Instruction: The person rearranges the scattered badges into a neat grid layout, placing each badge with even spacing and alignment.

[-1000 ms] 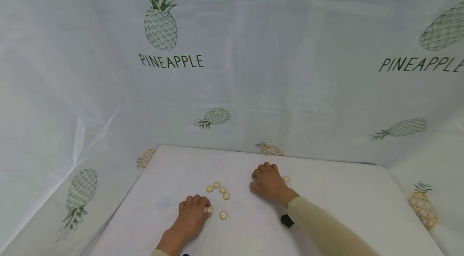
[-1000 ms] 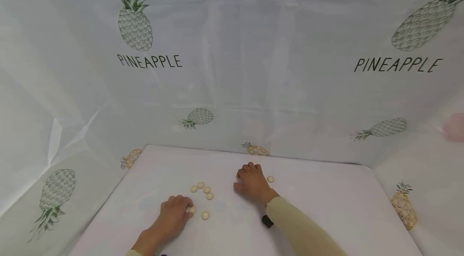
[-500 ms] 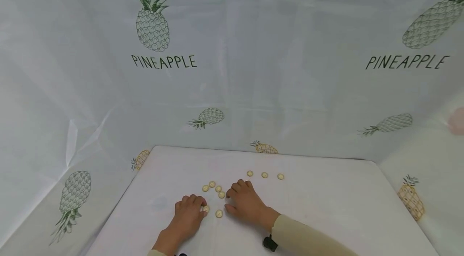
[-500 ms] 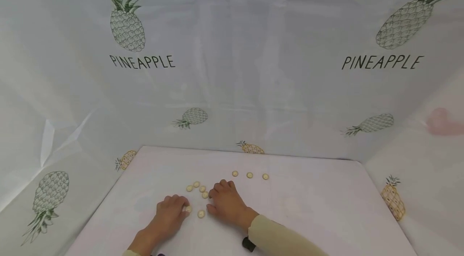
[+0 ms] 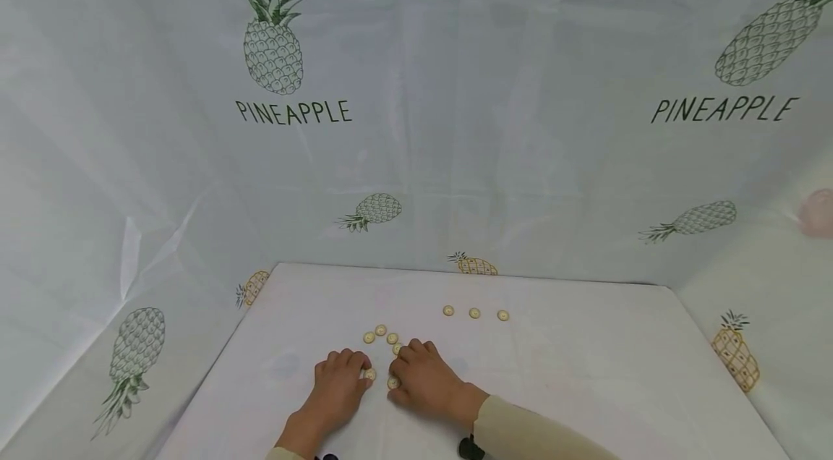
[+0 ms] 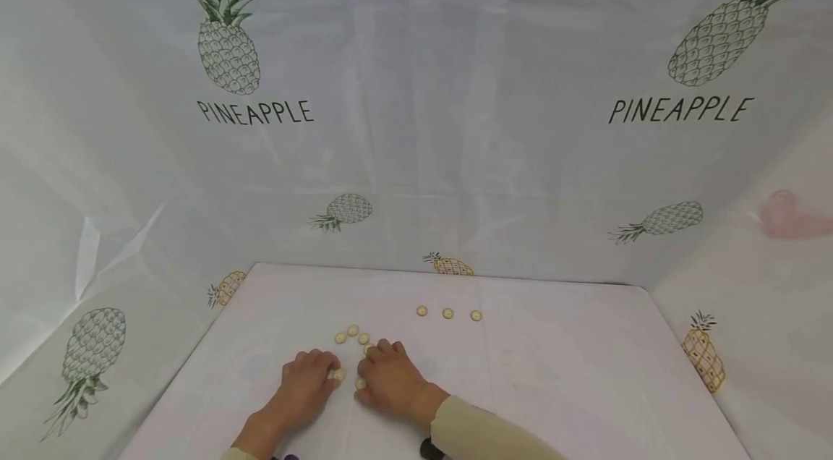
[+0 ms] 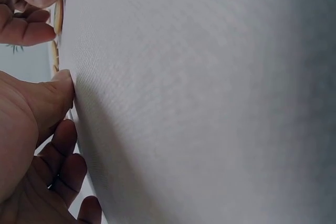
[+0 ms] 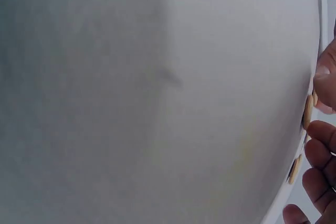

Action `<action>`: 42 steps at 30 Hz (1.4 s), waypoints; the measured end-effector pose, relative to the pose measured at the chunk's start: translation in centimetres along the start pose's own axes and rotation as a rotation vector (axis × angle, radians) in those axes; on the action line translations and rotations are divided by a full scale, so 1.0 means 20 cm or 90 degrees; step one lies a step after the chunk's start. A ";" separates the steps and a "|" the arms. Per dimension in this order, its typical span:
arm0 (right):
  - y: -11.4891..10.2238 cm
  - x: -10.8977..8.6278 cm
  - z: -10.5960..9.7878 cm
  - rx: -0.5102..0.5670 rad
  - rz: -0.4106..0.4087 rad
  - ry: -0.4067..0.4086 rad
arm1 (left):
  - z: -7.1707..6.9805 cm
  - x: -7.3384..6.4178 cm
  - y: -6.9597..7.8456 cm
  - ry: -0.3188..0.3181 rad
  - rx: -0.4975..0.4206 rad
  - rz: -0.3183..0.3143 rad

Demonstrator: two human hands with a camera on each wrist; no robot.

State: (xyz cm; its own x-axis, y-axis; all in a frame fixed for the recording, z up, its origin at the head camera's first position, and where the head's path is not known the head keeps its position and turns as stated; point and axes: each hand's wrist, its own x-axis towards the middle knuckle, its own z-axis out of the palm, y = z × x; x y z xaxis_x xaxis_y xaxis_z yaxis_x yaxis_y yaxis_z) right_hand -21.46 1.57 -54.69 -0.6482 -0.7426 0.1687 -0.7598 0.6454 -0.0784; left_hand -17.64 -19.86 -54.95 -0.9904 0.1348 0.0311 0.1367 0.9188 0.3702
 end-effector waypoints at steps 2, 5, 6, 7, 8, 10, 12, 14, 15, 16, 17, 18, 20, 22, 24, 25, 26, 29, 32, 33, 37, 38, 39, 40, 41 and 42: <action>0.00 0.00 0.00 0.003 -0.001 -0.003 | 0.00 0.00 0.00 0.002 -0.001 0.001; 0.00 0.00 0.01 0.011 -0.001 0.001 | 0.01 0.00 0.00 0.003 0.001 0.002; 0.00 0.00 0.01 0.016 0.001 0.003 | 0.01 0.00 0.00 0.004 0.001 0.002; 0.00 0.00 0.01 0.019 0.002 0.004 | 0.01 0.00 0.00 0.005 0.001 0.002; 0.00 0.00 0.02 0.021 0.004 0.006 | 0.01 0.00 -0.01 0.006 0.001 0.002; 0.01 0.00 0.02 0.022 0.007 0.005 | 0.02 0.00 -0.01 0.007 0.001 0.002; 0.01 0.00 0.03 0.020 0.009 0.003 | 0.02 0.00 -0.01 0.009 0.003 0.001; 0.02 0.00 0.03 0.017 0.011 0.002 | 0.02 0.00 -0.01 0.009 0.006 0.002; 0.02 0.00 0.04 0.016 0.011 0.002 | 0.02 0.00 -0.01 0.010 0.006 0.001; 0.02 0.01 0.04 0.015 0.011 0.001 | 0.02 0.00 -0.01 0.010 0.008 0.001; 0.02 0.01 0.03 0.016 0.010 0.002 | 0.02 0.00 -0.01 0.010 0.009 0.002; 0.02 0.01 0.03 0.017 0.011 0.001 | 0.02 0.00 -0.01 0.010 0.011 0.001; 0.02 0.01 0.03 0.018 0.010 0.002 | 0.02 0.00 -0.01 0.010 0.012 0.001; 0.02 0.00 0.03 0.020 0.010 0.003 | 0.02 0.00 -0.01 0.010 0.014 0.001; 0.03 0.00 0.04 0.021 0.012 0.005 | 0.01 0.00 -0.01 0.012 0.014 0.000; 0.03 0.00 0.04 0.022 0.013 0.006 | 0.01 0.00 -0.01 0.012 0.012 -0.001; 0.03 0.00 0.04 0.024 0.015 0.006 | 0.01 0.00 -0.01 0.012 0.011 -0.001; 0.03 -0.01 0.04 0.035 0.015 0.007 | 0.01 0.00 0.00 0.010 0.009 0.000; 0.03 -0.02 0.03 0.044 0.005 0.012 | 0.01 0.00 0.00 0.010 0.009 -0.001; 0.03 -0.02 0.03 0.044 0.001 0.014 | 0.01 0.00 0.00 0.011 0.009 -0.001; 0.03 -0.03 0.02 0.045 -0.007 0.022 | 0.01 0.00 0.00 0.007 0.004 -0.004; 0.03 -0.03 0.02 0.044 -0.009 0.024 | 0.01 0.00 0.00 0.006 0.002 -0.005; 0.03 -0.02 0.02 0.044 -0.009 0.023 | 0.01 0.00 0.00 0.005 0.001 -0.006; 0.03 -0.02 0.02 0.045 -0.008 0.020 | 0.01 0.00 0.00 0.004 0.001 -0.008; 0.04 -0.02 0.02 0.047 -0.006 0.016 | 0.01 0.00 0.00 0.004 0.001 -0.009; 0.04 -0.02 0.02 0.049 -0.003 0.013 | 0.01 0.00 0.00 0.003 0.002 -0.010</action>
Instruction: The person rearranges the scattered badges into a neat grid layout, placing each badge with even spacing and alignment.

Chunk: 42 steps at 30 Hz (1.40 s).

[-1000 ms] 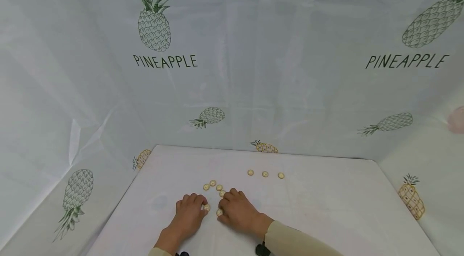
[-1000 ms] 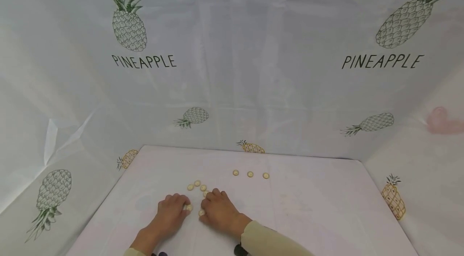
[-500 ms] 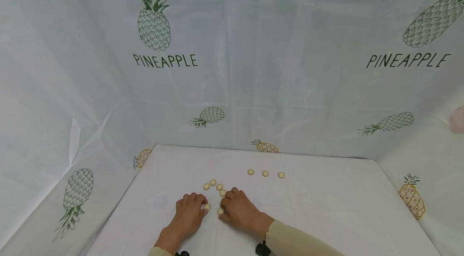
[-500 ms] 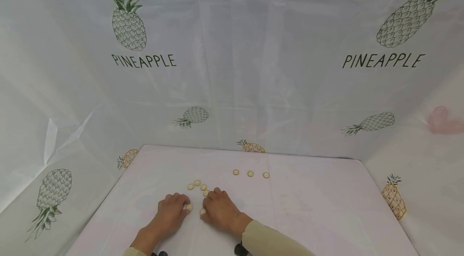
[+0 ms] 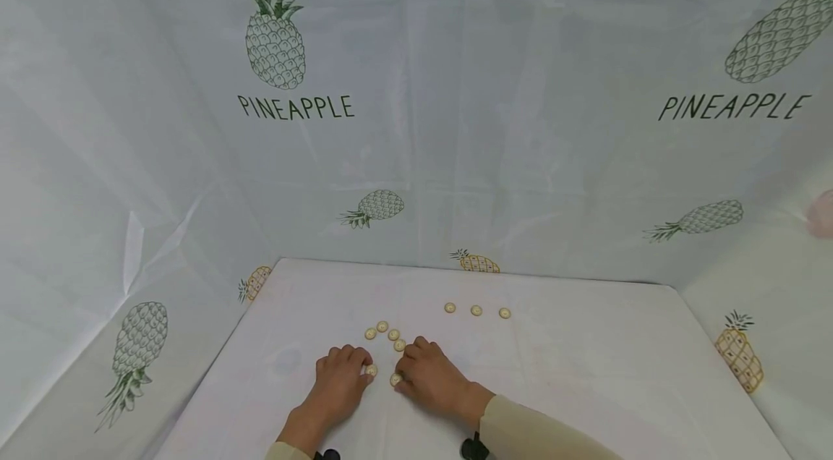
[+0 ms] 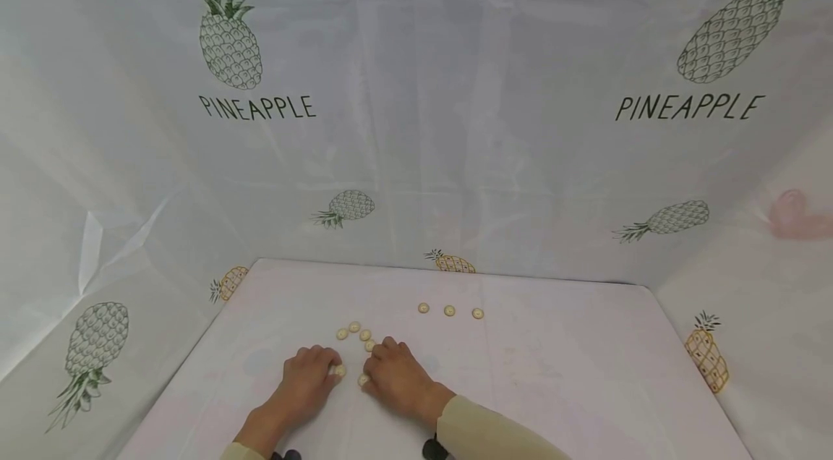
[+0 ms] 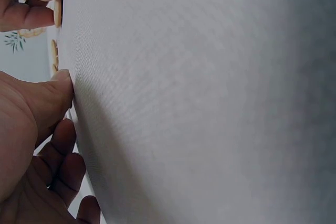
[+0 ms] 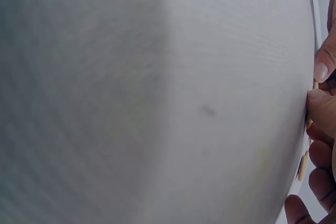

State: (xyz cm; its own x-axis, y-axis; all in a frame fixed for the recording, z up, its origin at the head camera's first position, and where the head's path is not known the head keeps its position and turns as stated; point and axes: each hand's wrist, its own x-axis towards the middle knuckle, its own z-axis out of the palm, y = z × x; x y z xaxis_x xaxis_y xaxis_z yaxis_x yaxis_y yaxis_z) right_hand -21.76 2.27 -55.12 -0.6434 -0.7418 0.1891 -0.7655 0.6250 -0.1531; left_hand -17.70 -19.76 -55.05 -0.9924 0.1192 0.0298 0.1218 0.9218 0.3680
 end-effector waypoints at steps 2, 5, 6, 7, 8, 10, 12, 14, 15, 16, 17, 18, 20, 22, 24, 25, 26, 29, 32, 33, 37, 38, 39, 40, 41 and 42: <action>0.00 0.00 0.00 0.003 0.004 -0.003 | 0.00 0.00 0.00 0.001 0.000 -0.002; 0.00 0.01 0.00 0.013 0.010 -0.003 | 0.00 0.00 0.00 0.000 0.001 -0.003; 0.00 0.01 0.00 0.014 0.011 -0.001 | 0.00 0.00 0.00 0.000 0.001 -0.003; 0.00 0.01 0.00 0.013 0.010 0.003 | 0.00 0.00 0.00 0.000 0.001 -0.003; 0.00 0.01 0.00 0.013 0.009 0.005 | 0.00 0.00 0.00 0.000 0.001 -0.004; 0.00 0.01 0.01 0.007 0.006 0.009 | 0.00 0.00 0.00 0.001 0.002 -0.004; -0.01 0.01 0.01 -0.002 0.006 0.010 | 0.00 0.00 0.00 0.003 0.004 -0.001; -0.01 0.01 0.01 -0.010 0.008 0.010 | 0.00 0.00 0.00 0.003 0.005 -0.001; -0.01 0.01 0.01 -0.017 0.007 0.012 | 0.00 0.00 0.00 0.003 0.005 -0.002; -0.01 0.01 0.01 -0.027 0.006 0.014 | 0.00 0.00 0.00 0.002 0.005 -0.001; -0.01 0.01 0.01 -0.043 0.003 0.019 | 0.00 0.00 0.00 0.003 0.005 0.000; -0.01 0.01 0.01 -0.060 -0.003 0.025 | 0.00 0.00 0.00 0.004 0.006 0.002; -0.01 0.01 0.02 -0.107 -0.025 0.048 | 0.00 0.00 0.00 0.004 0.006 0.003; -0.02 0.01 0.03 -0.158 -0.050 0.081 | -0.01 0.00 0.00 0.007 0.009 0.009; -0.02 0.01 0.03 -0.190 -0.068 0.116 | -0.01 0.00 0.00 0.010 0.012 0.013; -0.02 0.01 0.03 -0.201 -0.074 0.134 | 0.00 0.00 0.00 0.011 0.013 0.013; -0.03 0.01 0.02 -0.208 -0.078 0.148 | 0.00 0.00 0.00 0.012 0.013 0.015; -0.03 0.01 0.02 -0.212 -0.083 0.173 | 0.00 0.00 0.00 0.013 0.013 0.015; -0.03 0.01 0.01 -0.223 -0.082 0.174 | 0.00 0.00 -0.01 0.012 0.010 0.014; -0.03 0.01 0.00 -0.226 -0.077 0.165 | 0.00 0.00 -0.01 0.011 0.009 0.011; -0.02 0.00 -0.04 -0.210 -0.043 0.129 | 0.00 0.00 -0.01 0.006 0.008 0.000; -0.02 0.00 -0.05 -0.200 -0.033 0.123 | 0.00 0.00 0.00 0.004 0.007 -0.003; 0.00 -0.01 -0.06 -0.189 -0.023 0.119 | 0.00 0.00 0.00 0.003 0.007 -0.006; 0.01 -0.02 -0.07 -0.177 -0.014 0.120 | 0.00 0.00 0.00 0.002 0.006 -0.009; 0.03 -0.03 -0.07 -0.169 -0.006 0.120 | 0.00 0.00 0.01 0.002 0.006 -0.009; 0.05 -0.04 -0.07 -0.159 0.002 0.123 | 0.00 0.00 0.01 0.000 0.004 -0.011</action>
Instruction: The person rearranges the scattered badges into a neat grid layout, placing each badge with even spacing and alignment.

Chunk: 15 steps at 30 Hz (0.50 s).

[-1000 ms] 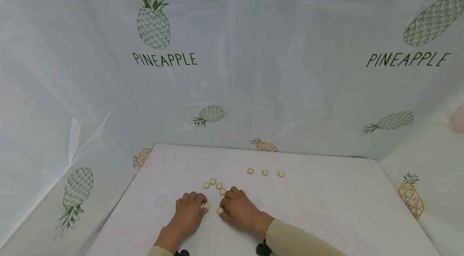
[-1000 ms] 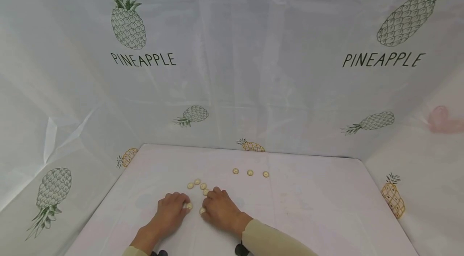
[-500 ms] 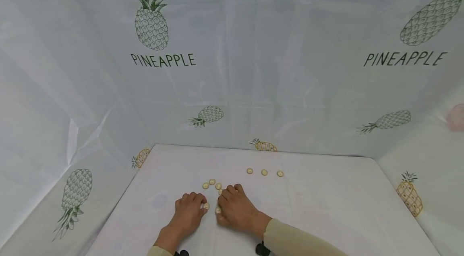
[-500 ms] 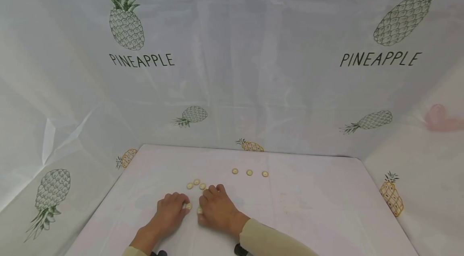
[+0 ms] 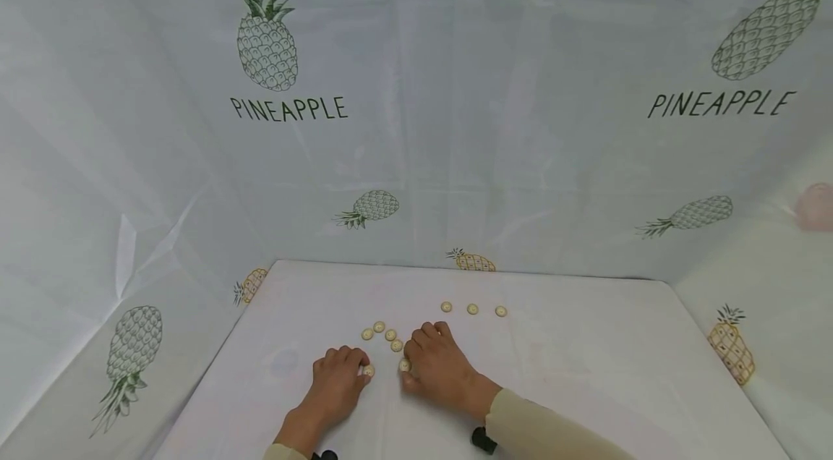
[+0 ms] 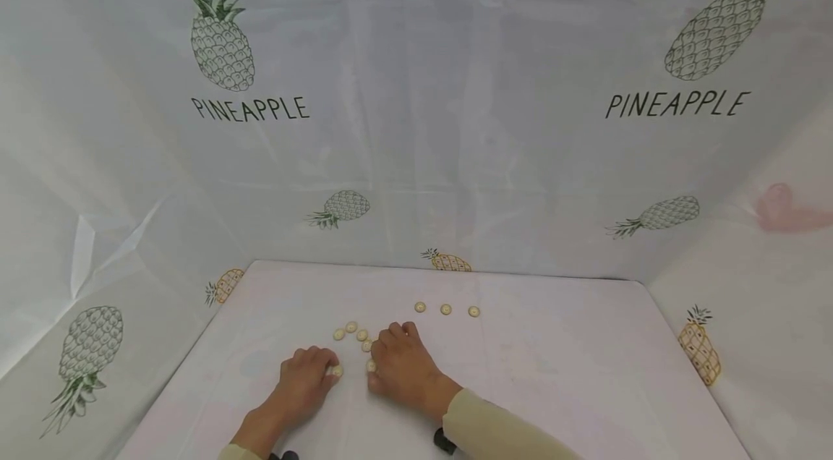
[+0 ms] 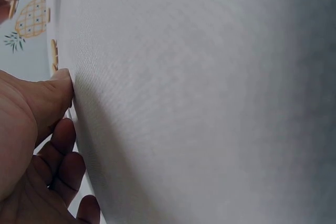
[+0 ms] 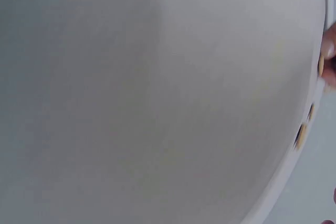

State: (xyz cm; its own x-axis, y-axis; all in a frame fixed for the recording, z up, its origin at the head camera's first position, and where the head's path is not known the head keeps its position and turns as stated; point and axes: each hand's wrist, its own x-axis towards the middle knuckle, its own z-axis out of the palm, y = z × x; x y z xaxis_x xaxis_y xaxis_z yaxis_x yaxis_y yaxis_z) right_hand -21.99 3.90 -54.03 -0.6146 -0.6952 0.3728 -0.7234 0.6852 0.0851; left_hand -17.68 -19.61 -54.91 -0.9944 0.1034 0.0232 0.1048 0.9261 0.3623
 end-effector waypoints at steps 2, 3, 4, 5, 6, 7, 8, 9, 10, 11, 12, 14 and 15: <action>0.05 -0.02 0.00 0.008 0.015 0.002 | 0.00 0.00 0.01 -0.002 -0.004 -0.003; 0.07 -0.03 0.00 0.012 0.023 0.003 | -0.01 0.00 0.01 -0.002 -0.005 -0.003; 0.09 -0.04 0.00 0.014 0.031 0.002 | -0.01 0.00 0.01 -0.002 -0.007 -0.003; 0.12 -0.06 -0.01 0.015 0.039 0.003 | -0.01 0.00 0.01 -0.002 -0.008 -0.002; 0.14 -0.07 -0.01 0.018 0.047 0.006 | -0.01 -0.01 0.01 -0.003 -0.008 -0.003; 0.17 -0.08 -0.01 0.018 0.054 0.008 | -0.01 -0.01 0.01 -0.003 -0.009 -0.003; 0.19 -0.09 -0.02 0.019 0.063 0.010 | -0.01 0.00 0.01 -0.003 -0.008 -0.003; 0.22 -0.10 -0.02 0.022 0.070 0.012 | -0.01 0.00 0.01 -0.004 -0.008 -0.002; 0.24 -0.11 -0.02 0.022 0.077 0.014 | -0.01 0.00 0.01 -0.005 -0.008 -0.002; 0.27 -0.13 -0.03 0.025 0.083 0.017 | -0.01 0.00 0.01 -0.005 -0.008 -0.001; 0.29 -0.14 -0.03 0.025 0.088 0.020 | -0.01 0.00 0.00 -0.006 -0.009 0.000; 0.34 -0.17 -0.04 0.025 0.098 0.020 | 0.00 0.00 0.00 -0.005 -0.010 0.003; 0.36 -0.18 -0.05 0.024 0.101 0.020 | 0.00 0.00 0.00 -0.004 -0.010 0.005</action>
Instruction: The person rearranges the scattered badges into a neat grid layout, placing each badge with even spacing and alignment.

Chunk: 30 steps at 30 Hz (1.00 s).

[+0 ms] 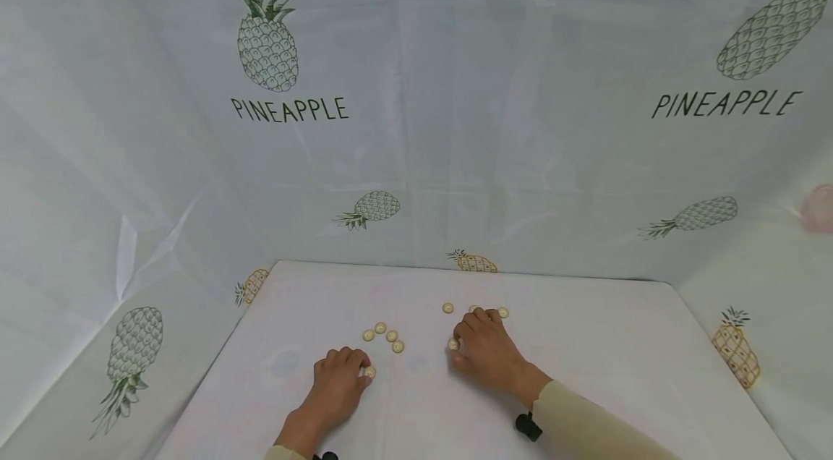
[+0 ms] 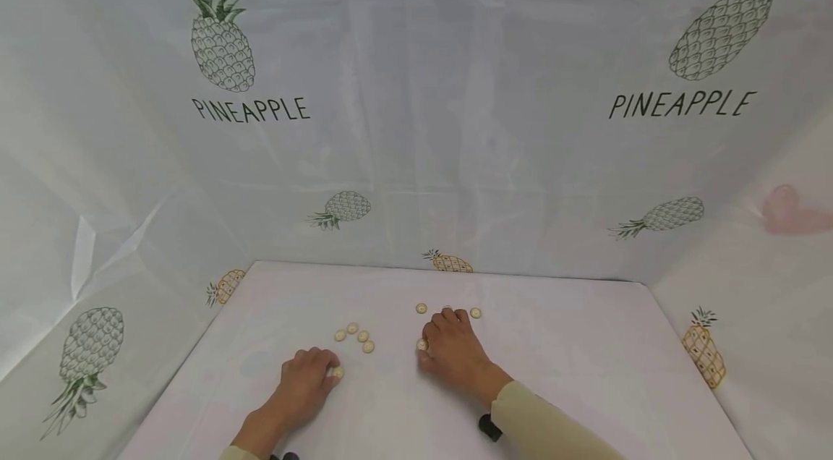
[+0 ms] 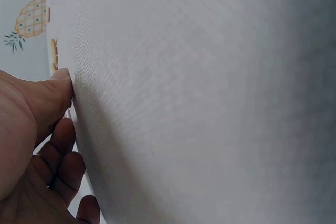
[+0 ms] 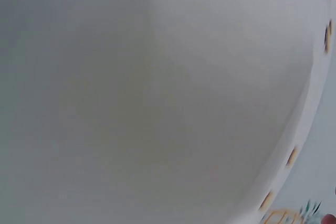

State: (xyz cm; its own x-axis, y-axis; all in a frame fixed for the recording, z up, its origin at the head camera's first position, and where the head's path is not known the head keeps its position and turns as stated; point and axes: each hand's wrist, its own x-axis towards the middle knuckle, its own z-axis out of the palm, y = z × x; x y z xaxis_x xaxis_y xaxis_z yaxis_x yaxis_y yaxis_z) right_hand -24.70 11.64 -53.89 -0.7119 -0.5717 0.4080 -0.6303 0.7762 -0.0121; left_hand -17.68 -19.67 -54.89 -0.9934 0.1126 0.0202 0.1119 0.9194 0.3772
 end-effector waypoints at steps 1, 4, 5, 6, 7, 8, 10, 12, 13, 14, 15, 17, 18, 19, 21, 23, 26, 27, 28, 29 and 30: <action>0.03 -0.01 -0.01 0.000 0.004 -0.001 | 0.00 0.00 0.00 0.001 0.001 0.002; 0.11 -0.04 -0.03 0.001 0.018 -0.010 | 0.01 0.00 0.00 0.004 0.003 0.003; 0.14 -0.05 -0.04 0.003 0.025 -0.014 | 0.01 0.00 0.00 0.004 0.003 0.003; 0.16 -0.06 -0.05 0.006 0.031 -0.017 | 0.01 0.00 0.00 0.003 0.003 0.002; 0.19 -0.06 -0.06 0.009 0.038 -0.019 | 0.01 0.00 0.00 0.001 0.004 0.000; 0.21 -0.07 -0.07 0.011 0.044 -0.021 | 0.01 0.00 0.00 -0.001 0.004 -0.002; 0.26 -0.09 -0.08 0.011 0.058 -0.024 | 0.00 0.01 0.01 -0.005 0.006 -0.005; 0.31 -0.11 -0.09 0.005 0.070 -0.025 | 0.00 0.01 0.01 -0.006 0.010 -0.005; 0.33 -0.12 -0.09 -0.002 0.075 -0.028 | 0.00 0.01 0.01 -0.007 0.013 -0.005; 0.35 -0.13 -0.08 -0.010 0.079 -0.031 | 0.00 0.00 0.01 -0.007 0.017 -0.003; 0.36 -0.14 -0.08 -0.016 0.083 -0.033 | 0.00 0.00 0.01 -0.006 0.021 -0.001; 0.39 -0.16 -0.07 -0.028 0.086 -0.038 | 0.00 0.00 0.01 -0.004 0.027 0.005; 0.41 -0.17 -0.07 -0.031 0.086 -0.039 | 0.00 0.00 0.01 -0.003 0.030 0.008; 0.42 -0.18 -0.06 -0.034 0.086 -0.039 | 0.01 0.00 0.01 -0.001 0.034 0.012; 0.43 -0.19 -0.06 -0.038 0.083 -0.037 | 0.01 0.00 0.00 0.004 0.044 0.021; 0.44 -0.19 -0.06 -0.041 0.083 -0.037 | 0.02 0.00 0.00 0.009 0.056 0.031; 0.45 -0.20 -0.07 -0.043 0.085 -0.039 | 0.02 -0.01 0.00 0.017 0.078 0.045; 0.45 -0.20 -0.07 -0.042 0.086 -0.040 | 0.02 -0.01 0.01 0.018 0.085 0.049; 0.45 -0.20 -0.07 -0.043 0.088 -0.042 | 0.02 -0.01 0.01 0.020 0.090 0.051; 0.45 -0.21 -0.07 -0.042 0.089 -0.042 | 0.02 -0.02 0.01 0.021 0.095 0.053; 0.45 -0.21 -0.07 -0.043 0.089 -0.043 | 0.02 -0.02 0.01 0.023 0.098 0.054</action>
State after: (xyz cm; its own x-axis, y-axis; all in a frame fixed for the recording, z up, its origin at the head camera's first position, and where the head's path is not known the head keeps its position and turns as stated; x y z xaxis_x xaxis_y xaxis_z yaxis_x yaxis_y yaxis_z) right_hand -26.95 21.37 -54.35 -0.8121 -0.4711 0.3443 -0.5028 0.8644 -0.0030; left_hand -17.25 -19.34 -55.23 -0.9802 0.1809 0.0800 0.1946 0.9543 0.2266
